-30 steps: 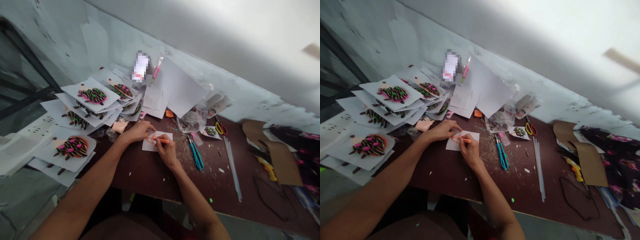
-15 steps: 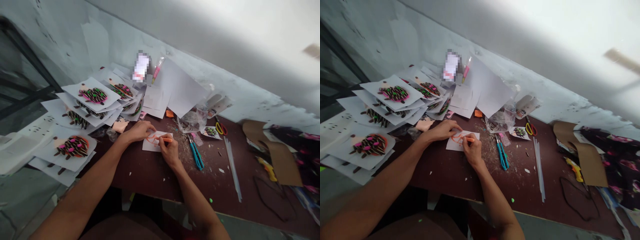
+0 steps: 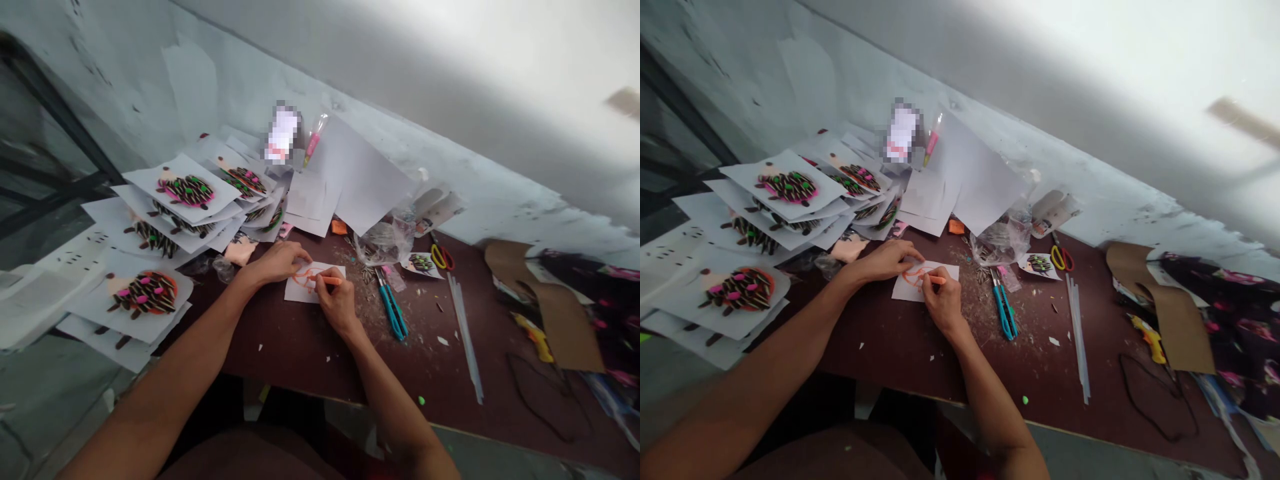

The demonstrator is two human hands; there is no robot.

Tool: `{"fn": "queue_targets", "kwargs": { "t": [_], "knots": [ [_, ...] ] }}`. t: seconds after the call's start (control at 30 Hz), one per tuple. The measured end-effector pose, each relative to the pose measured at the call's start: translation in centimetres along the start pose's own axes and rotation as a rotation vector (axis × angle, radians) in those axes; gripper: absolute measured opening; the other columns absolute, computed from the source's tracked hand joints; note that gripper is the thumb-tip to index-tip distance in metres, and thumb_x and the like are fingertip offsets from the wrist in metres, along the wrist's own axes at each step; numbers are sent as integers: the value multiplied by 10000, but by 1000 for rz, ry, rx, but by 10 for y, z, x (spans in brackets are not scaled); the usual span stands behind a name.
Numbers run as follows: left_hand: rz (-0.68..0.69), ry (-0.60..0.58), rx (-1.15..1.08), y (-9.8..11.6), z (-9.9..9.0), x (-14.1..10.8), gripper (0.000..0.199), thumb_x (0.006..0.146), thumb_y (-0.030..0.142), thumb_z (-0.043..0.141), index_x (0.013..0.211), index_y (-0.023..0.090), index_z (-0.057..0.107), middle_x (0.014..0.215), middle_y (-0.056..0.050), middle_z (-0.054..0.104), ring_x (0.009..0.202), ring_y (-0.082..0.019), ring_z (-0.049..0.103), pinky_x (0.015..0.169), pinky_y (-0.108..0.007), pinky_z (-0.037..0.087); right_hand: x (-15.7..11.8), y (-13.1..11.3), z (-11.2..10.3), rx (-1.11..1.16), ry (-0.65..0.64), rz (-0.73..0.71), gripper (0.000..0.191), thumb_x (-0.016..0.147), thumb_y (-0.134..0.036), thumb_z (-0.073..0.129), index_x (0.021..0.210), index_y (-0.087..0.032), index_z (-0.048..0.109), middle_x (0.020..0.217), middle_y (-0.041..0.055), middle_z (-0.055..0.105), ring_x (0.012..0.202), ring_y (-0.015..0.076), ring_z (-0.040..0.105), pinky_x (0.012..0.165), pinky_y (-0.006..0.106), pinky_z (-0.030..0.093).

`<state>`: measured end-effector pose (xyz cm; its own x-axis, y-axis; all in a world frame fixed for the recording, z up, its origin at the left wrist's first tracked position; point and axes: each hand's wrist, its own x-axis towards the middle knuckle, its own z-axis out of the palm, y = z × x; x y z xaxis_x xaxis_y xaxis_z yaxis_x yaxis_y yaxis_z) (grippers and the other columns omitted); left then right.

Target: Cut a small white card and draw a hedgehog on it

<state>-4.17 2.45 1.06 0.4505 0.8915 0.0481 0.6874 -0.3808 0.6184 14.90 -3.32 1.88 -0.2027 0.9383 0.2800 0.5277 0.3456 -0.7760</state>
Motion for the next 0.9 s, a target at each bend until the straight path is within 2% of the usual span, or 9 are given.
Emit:
{"fn": "queue_targets", "kwargs": {
  "t": [0.27,0.43,0.63,0.9],
  "knots": [
    [3,11,-3,-2,2,1,307,838,131,554,1073,193,742,1028,-56,723,966,-197,645,896,-312,473,-1,-1,0,12,12,-3,229,924,-317,530,764,-193,637,692,20,671,596,139,610,587,247,445],
    [8,14,-13,-1,1,0,310,835,111,553,1067,188,744,1035,-61,721,978,-201,644,905,-320,473,-1,-2,2,45,-25,8,196,920,-313,538,791,-197,630,685,15,676,587,138,617,571,239,446],
    [16,15,-4,0,0,0,327,828,93,550,1069,202,742,1038,-50,725,977,-195,646,908,-313,474,-1,-3,1,11,13,-18,213,908,-289,539,726,-198,600,642,4,649,542,127,580,555,237,430],
    [-17,-4,8,3,-2,0,358,814,89,536,1085,190,747,1054,-61,723,992,-202,647,903,-298,469,-3,-4,3,91,-10,23,218,922,-319,539,777,-198,647,711,22,674,614,143,627,593,251,462]
  ]
}}
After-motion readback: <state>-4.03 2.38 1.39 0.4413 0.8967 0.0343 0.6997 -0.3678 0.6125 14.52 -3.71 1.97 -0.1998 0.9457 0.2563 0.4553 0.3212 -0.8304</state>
